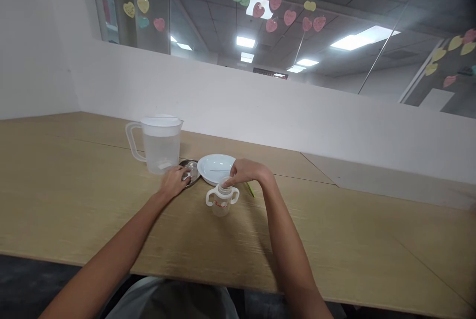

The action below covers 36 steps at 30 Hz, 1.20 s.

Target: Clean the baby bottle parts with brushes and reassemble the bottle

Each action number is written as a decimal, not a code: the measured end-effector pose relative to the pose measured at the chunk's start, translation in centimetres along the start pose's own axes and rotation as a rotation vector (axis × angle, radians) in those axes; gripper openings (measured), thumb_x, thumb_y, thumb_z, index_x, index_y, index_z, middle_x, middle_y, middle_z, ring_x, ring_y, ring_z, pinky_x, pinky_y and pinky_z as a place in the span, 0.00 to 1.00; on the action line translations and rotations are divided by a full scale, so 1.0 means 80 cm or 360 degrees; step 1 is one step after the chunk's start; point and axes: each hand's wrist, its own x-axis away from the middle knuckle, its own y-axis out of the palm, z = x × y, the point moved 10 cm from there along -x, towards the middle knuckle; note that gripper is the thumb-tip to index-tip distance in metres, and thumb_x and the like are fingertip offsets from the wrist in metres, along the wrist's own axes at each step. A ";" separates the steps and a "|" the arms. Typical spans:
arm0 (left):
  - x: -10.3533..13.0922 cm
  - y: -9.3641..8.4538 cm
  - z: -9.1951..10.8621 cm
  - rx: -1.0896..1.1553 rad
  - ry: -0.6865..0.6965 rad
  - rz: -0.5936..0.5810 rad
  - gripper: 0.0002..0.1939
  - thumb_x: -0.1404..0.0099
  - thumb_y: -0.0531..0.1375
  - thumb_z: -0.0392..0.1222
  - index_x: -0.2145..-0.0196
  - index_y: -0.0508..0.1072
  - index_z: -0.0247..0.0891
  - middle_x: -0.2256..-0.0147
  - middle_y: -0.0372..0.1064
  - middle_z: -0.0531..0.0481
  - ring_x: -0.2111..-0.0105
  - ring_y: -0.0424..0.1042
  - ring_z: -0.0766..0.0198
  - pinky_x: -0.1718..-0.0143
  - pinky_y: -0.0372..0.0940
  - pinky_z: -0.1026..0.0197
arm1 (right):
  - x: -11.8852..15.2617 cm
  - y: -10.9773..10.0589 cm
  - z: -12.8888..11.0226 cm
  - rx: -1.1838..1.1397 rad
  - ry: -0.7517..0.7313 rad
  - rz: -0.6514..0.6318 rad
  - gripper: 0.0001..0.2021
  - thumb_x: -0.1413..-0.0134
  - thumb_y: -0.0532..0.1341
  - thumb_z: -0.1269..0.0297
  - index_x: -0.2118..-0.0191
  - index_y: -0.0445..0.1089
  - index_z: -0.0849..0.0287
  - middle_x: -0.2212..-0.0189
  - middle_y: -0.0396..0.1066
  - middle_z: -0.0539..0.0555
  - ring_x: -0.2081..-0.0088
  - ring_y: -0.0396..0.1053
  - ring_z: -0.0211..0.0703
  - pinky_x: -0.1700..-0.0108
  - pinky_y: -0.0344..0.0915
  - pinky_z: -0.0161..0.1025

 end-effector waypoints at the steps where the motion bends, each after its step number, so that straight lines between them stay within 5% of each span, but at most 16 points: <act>1: 0.000 0.001 -0.001 0.0005 -0.0004 -0.0004 0.19 0.41 0.50 0.46 0.59 0.75 0.37 0.57 0.72 0.41 0.56 0.69 0.50 0.55 0.61 0.55 | 0.000 0.000 0.000 0.0005 -0.0001 -0.0005 0.24 0.61 0.65 0.52 0.89 0.50 0.58 0.87 0.47 0.45 0.82 0.44 0.31 0.77 0.40 0.36; 8: 0.000 -0.003 0.002 0.0062 -0.0010 -0.0007 0.19 0.39 0.47 0.43 0.61 0.76 0.36 0.60 0.73 0.41 0.58 0.69 0.52 0.55 0.62 0.55 | 0.000 0.002 0.003 -0.0008 -0.0006 -0.0035 0.26 0.63 0.66 0.53 0.89 0.47 0.58 0.87 0.44 0.44 0.82 0.43 0.31 0.77 0.39 0.36; 15: 0.000 -0.015 0.006 0.0141 0.0001 0.0095 0.19 0.39 0.46 0.38 0.61 0.76 0.35 0.60 0.74 0.42 0.59 0.70 0.53 0.55 0.63 0.55 | 0.011 -0.003 -0.003 -0.0008 0.0001 -0.0079 0.21 0.60 0.62 0.47 0.85 0.58 0.59 0.84 0.55 0.46 0.80 0.52 0.32 0.77 0.42 0.35; 18: -0.001 -0.041 0.013 0.0240 0.0013 0.0289 0.19 0.36 0.46 0.41 0.59 0.75 0.34 0.59 0.73 0.42 0.58 0.69 0.54 0.54 0.63 0.54 | 0.015 -0.019 -0.008 -0.0035 -0.0025 0.0073 0.18 0.55 0.61 0.50 0.81 0.65 0.60 0.82 0.61 0.48 0.78 0.57 0.34 0.77 0.46 0.35; 21: 0.006 -0.092 0.030 0.0484 0.0065 0.0715 0.17 0.35 0.48 0.43 0.60 0.75 0.35 0.60 0.73 0.44 0.60 0.70 0.57 0.55 0.63 0.57 | 0.017 -0.041 -0.013 -0.0164 -0.0077 0.0378 0.15 0.51 0.60 0.54 0.69 0.73 0.63 0.72 0.72 0.55 0.70 0.66 0.40 0.71 0.56 0.35; 25: 0.015 -0.131 0.062 0.0853 0.0140 0.1031 0.13 0.36 0.53 0.44 0.61 0.75 0.37 0.61 0.73 0.46 0.61 0.71 0.61 0.57 0.65 0.61 | 0.011 -0.055 -0.029 -0.0380 -0.0270 0.0760 0.23 0.49 0.60 0.55 0.50 0.68 0.64 0.56 0.72 0.61 0.58 0.68 0.46 0.56 0.62 0.40; 30: 0.006 -0.111 0.093 0.1435 0.0154 0.0856 0.13 0.38 0.57 0.46 0.59 0.74 0.37 0.60 0.73 0.46 0.61 0.72 0.61 0.58 0.67 0.60 | -0.004 -0.050 -0.053 -0.0677 -0.0677 0.0872 0.28 0.51 0.61 0.56 0.44 0.60 0.60 0.46 0.63 0.59 0.48 0.62 0.44 0.49 0.60 0.41; 36: 0.002 -0.093 0.091 0.1748 0.0098 0.0805 0.15 0.41 0.60 0.47 0.60 0.74 0.35 0.61 0.74 0.44 0.61 0.73 0.58 0.56 0.68 0.56 | -0.011 -0.052 -0.042 -0.0844 -0.0692 0.0793 0.15 0.56 0.63 0.64 0.59 0.72 0.61 0.62 0.73 0.53 0.65 0.67 0.36 0.63 0.63 0.34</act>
